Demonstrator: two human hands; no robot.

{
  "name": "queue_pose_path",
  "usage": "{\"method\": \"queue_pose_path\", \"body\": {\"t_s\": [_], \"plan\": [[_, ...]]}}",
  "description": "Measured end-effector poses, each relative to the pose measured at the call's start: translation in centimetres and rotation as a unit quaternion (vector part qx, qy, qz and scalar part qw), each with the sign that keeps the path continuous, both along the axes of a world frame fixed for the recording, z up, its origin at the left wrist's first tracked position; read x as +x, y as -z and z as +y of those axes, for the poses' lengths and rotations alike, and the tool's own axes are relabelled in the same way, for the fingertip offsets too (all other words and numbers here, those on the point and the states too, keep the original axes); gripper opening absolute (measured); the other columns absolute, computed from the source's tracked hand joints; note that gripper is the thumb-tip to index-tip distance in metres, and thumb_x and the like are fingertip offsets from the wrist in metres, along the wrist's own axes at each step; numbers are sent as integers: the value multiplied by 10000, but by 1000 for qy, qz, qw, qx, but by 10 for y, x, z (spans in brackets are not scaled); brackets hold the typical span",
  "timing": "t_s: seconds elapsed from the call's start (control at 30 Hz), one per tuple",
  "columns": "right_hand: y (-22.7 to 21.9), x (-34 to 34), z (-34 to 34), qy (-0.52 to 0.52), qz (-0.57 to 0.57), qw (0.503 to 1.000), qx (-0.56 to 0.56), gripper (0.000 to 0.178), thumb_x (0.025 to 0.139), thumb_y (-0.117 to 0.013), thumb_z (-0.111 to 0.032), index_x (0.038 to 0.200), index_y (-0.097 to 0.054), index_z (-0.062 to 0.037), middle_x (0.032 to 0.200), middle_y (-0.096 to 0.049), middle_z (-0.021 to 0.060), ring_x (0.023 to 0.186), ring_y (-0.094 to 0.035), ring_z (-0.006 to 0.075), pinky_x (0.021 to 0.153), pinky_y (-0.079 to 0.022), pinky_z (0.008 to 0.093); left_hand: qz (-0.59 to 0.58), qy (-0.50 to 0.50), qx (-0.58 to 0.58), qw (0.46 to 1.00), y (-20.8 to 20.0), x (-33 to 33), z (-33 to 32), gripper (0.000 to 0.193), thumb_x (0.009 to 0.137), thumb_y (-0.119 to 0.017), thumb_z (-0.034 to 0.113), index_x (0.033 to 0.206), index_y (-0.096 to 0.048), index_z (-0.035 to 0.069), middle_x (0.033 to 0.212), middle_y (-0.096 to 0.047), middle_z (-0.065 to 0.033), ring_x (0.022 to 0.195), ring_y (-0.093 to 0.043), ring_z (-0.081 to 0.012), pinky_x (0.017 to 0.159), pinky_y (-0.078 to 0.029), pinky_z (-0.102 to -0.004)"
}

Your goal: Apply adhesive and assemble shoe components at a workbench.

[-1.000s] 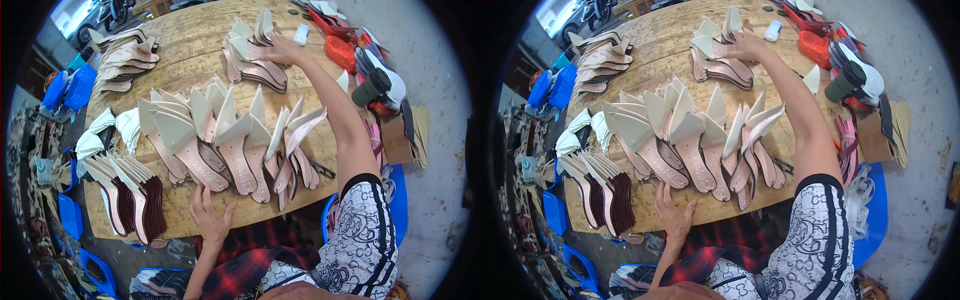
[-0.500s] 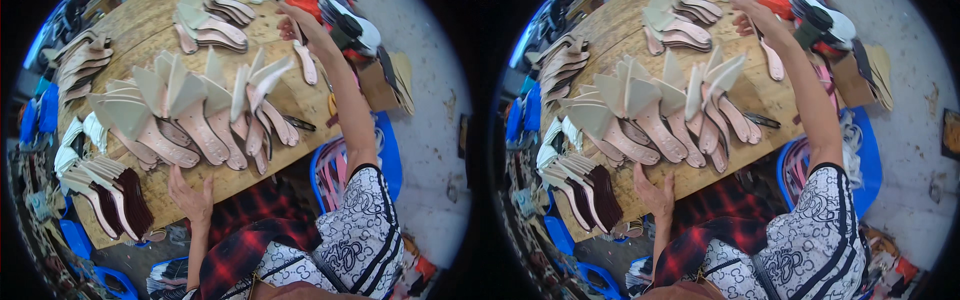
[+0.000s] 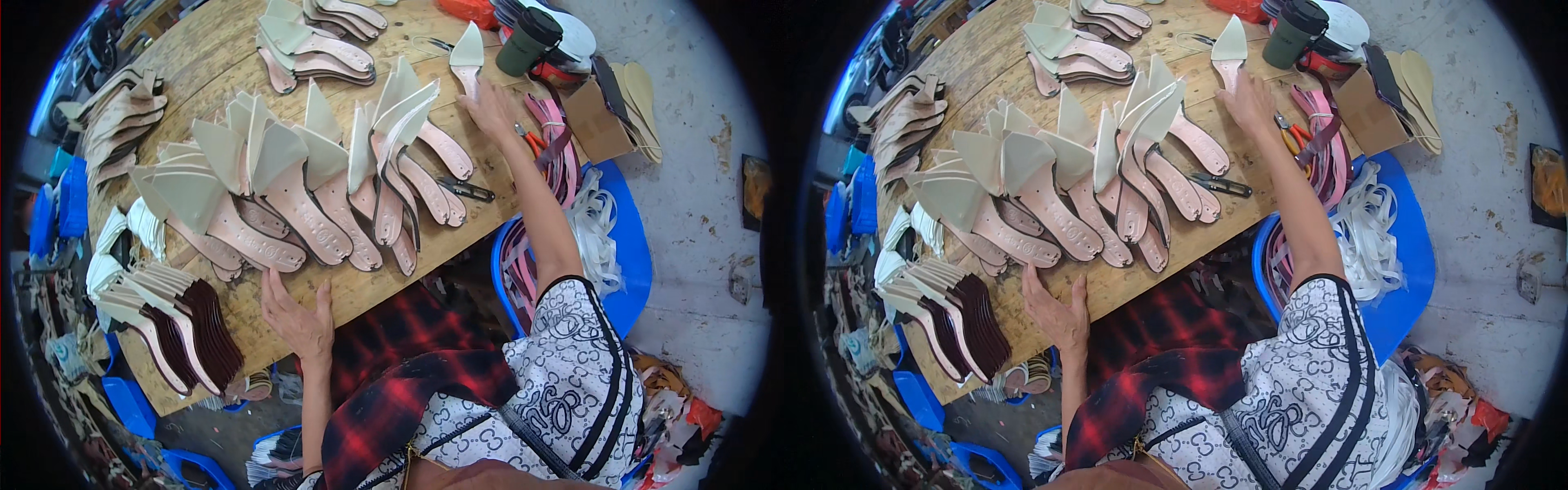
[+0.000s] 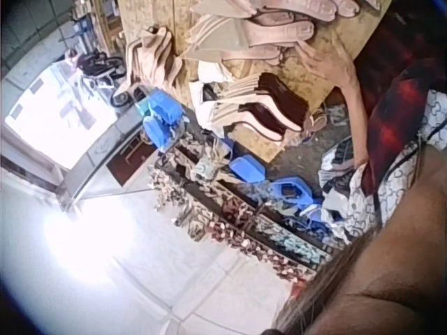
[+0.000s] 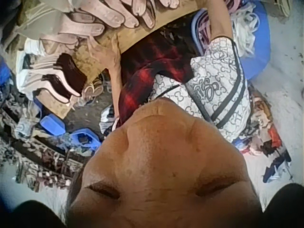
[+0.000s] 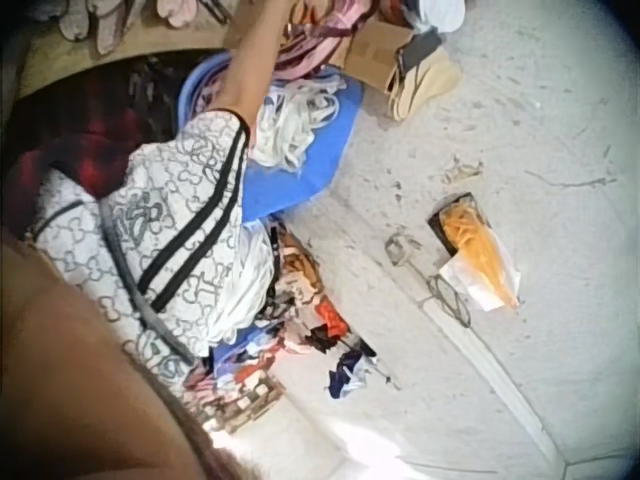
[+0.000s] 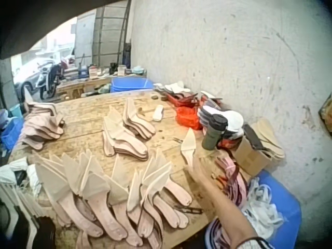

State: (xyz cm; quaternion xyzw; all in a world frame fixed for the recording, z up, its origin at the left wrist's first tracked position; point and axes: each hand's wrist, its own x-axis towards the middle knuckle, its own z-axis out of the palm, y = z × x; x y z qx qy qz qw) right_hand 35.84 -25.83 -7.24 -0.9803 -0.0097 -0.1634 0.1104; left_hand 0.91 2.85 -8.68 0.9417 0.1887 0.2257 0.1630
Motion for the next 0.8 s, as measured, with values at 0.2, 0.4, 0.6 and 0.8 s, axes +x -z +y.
{"method": "queue_pose_path", "body": {"t_s": [0.2,0.4,0.6,0.8], "plan": [[4,-17,-4,-165,-8,969,185,547,866,-629,-403,1238,-563,-7,1180,-599,219,1123,-559,340,962,-421,382,-1,6,3,1000,3,4,2,825,781,-738,344,1414,-319,22,1397,-405,-195,1264,-402,-367,1026,-319,-475],[-39,6,-3,-183,53,948,257,398,924,-600,-323,1119,-630,22,1003,-676,121,942,-623,170,854,-465,296,5,15,-9,1000,1,2,5,838,770,-750,294,1421,-307,10,1394,-390,-230,1270,-383,-400,1040,-293,-484],[-64,109,155,-354,211,901,134,707,827,-694,-428,1304,-482,49,1107,-638,174,1041,-599,213,900,-452,300,7,6,-10,1000,3,-3,7,837,762,-755,303,1412,-316,10,1375,-404,-224,1248,-398,-396,1021,-314,-487],[-55,115,184,-440,197,875,35,902,692,-779,-447,1373,-413,18,1287,-531,229,1228,-493,289,1040,-367,338,4,8,-8,1000,-3,1,6,831,749,-767,302,1397,-337,10,1363,-403,-225,1229,-402,-378,1011,-323,-487]]}}
